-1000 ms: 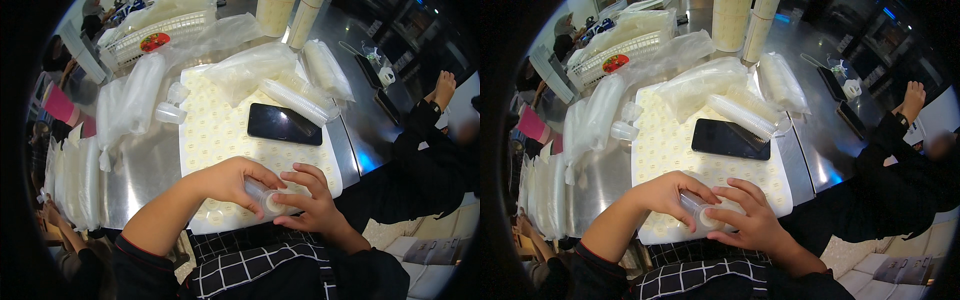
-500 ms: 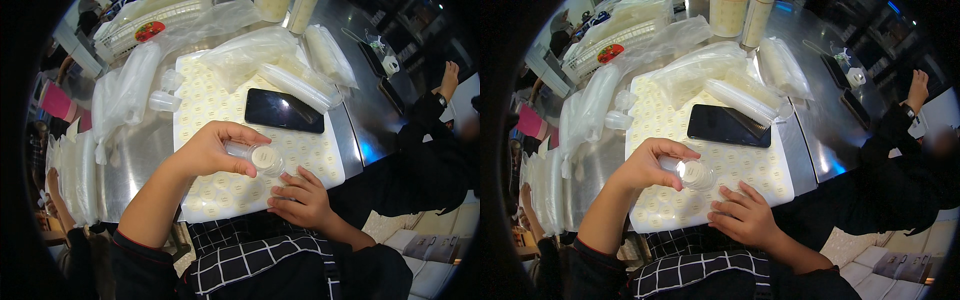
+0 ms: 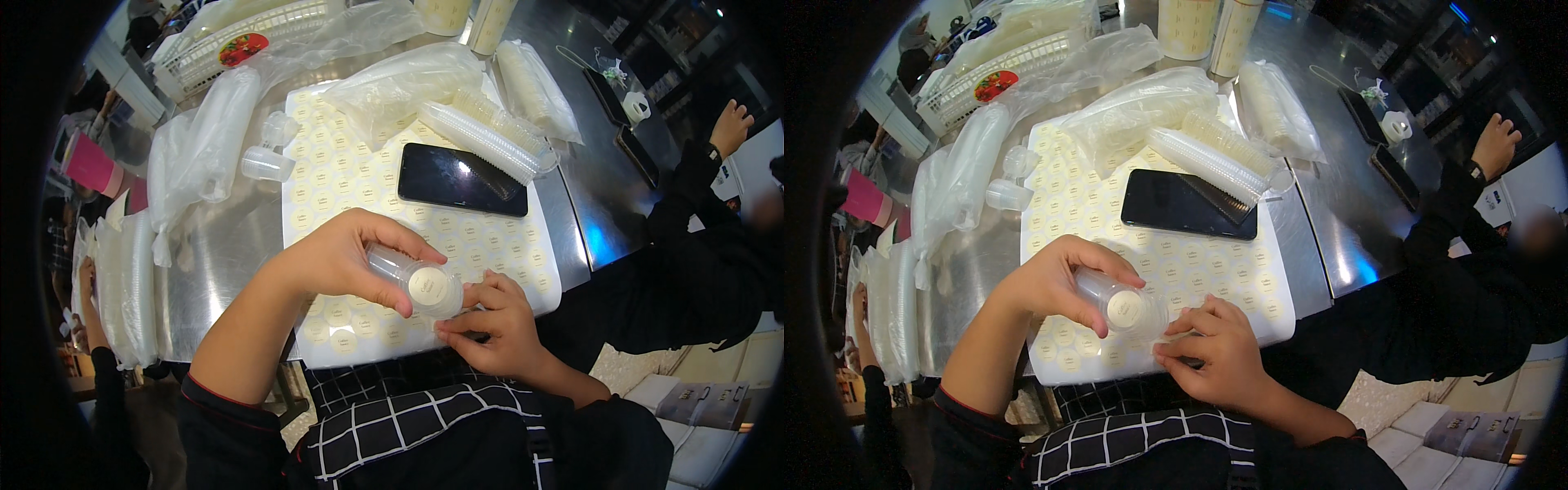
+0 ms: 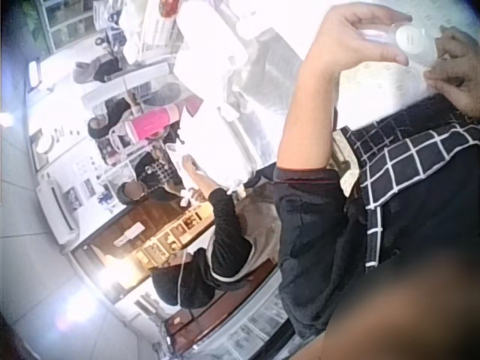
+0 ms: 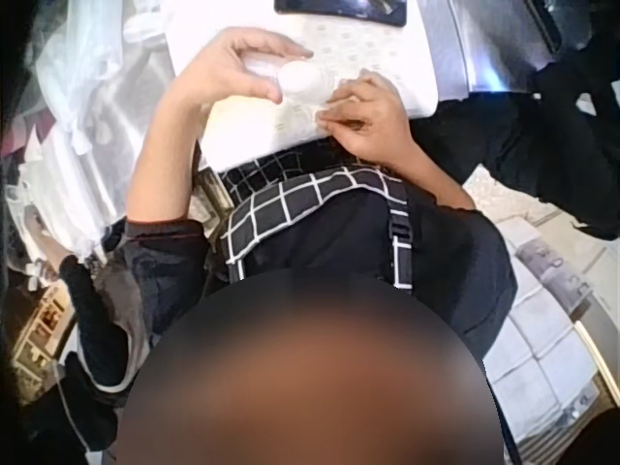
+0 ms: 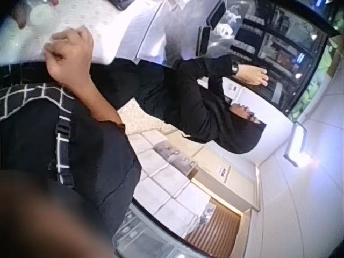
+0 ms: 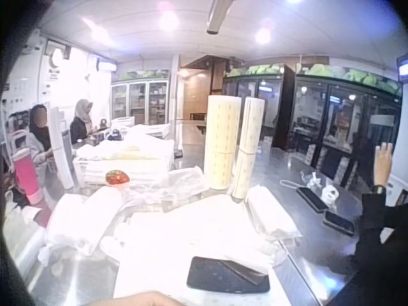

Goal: The person repeatedly picks up small clear plastic containers and white circular inserts, then presses the inserts into the containers. The person handles the items one at a time and places the assembled units on the table.

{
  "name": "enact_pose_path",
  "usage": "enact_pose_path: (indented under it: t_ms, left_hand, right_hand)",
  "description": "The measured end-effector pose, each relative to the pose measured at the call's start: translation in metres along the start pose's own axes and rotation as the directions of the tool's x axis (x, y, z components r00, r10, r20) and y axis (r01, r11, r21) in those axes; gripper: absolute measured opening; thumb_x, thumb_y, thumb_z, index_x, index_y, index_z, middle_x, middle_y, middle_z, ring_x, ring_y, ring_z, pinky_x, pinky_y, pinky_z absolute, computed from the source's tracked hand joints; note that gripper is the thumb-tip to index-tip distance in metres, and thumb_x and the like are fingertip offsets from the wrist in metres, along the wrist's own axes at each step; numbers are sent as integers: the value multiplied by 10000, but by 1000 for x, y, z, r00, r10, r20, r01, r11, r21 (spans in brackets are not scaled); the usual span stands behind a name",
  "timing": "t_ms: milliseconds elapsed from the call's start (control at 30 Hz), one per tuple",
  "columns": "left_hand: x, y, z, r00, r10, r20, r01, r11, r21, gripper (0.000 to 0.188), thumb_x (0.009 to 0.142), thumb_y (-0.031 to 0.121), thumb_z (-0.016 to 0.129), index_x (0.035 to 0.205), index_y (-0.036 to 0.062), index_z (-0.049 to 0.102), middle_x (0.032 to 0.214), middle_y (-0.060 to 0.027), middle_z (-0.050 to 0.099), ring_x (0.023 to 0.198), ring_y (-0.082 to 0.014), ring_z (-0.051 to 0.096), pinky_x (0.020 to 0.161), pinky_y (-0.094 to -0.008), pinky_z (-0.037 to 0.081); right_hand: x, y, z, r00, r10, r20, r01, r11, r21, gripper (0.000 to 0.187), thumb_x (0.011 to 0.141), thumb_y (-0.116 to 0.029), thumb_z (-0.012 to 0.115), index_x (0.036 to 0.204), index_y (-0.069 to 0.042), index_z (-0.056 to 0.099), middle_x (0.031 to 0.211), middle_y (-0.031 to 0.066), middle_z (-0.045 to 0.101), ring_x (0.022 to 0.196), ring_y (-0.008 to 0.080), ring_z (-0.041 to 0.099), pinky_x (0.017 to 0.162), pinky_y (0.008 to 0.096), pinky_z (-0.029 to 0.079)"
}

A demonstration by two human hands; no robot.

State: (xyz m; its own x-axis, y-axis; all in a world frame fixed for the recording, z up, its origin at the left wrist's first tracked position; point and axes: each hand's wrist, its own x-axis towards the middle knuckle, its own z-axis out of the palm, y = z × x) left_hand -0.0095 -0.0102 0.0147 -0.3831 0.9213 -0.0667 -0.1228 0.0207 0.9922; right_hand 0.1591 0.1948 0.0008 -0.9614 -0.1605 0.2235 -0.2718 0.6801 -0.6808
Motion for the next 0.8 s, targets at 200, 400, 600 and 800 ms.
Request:
enact_pose_path:
  t_ms: [200, 400, 600, 800]
  left_hand:
    - [-2, 0, 0, 989, 45, 141, -57, 995, 79, 522, 608, 117, 912, 1087, 28, 724, 1084, -97, 718, 1004, -172, 668, 912, -299, 502]
    - [3, -4, 14, 964, 124, 237, -185, 948, 259, 478, 620, 193, 897, 1052, 63, 742, 1007, -106, 728, 930, -212, 693, 844, -307, 522]
    - [3, -5, 16, 965, 141, 223, -208, 926, 316, 463, 612, 192, 886, 1035, 66, 745, 975, -110, 726, 907, -249, 695, 822, -323, 529]
    - [4, -5, 16, 967, 128, 222, -195, 929, 315, 464, 608, 191, 884, 1036, 75, 747, 967, -111, 727, 897, -250, 696, 818, -322, 530]
  right_hand:
    - [7, 2, -7, 941, 282, -185, -174, 876, 451, 84, 750, -21, 745, 821, -56, 717, 917, 92, 669, 956, 240, 614, 853, 327, 475]
    - [7, 5, -20, 873, -402, -274, 417, 909, -4, 232, 693, -37, 775, 923, -49, 747, 971, 76, 646, 745, 195, 652, 625, 298, 540]
    - [11, 6, -9, 817, -548, -181, 553, 833, -21, 270, 689, -51, 750, 959, -52, 752, 954, 55, 626, 756, 184, 657, 597, 280, 545]
    - [15, 4, -7, 848, -504, -162, 517, 855, 42, 265, 698, -51, 748, 963, -35, 745, 951, 75, 614, 772, 200, 661, 611, 292, 548]
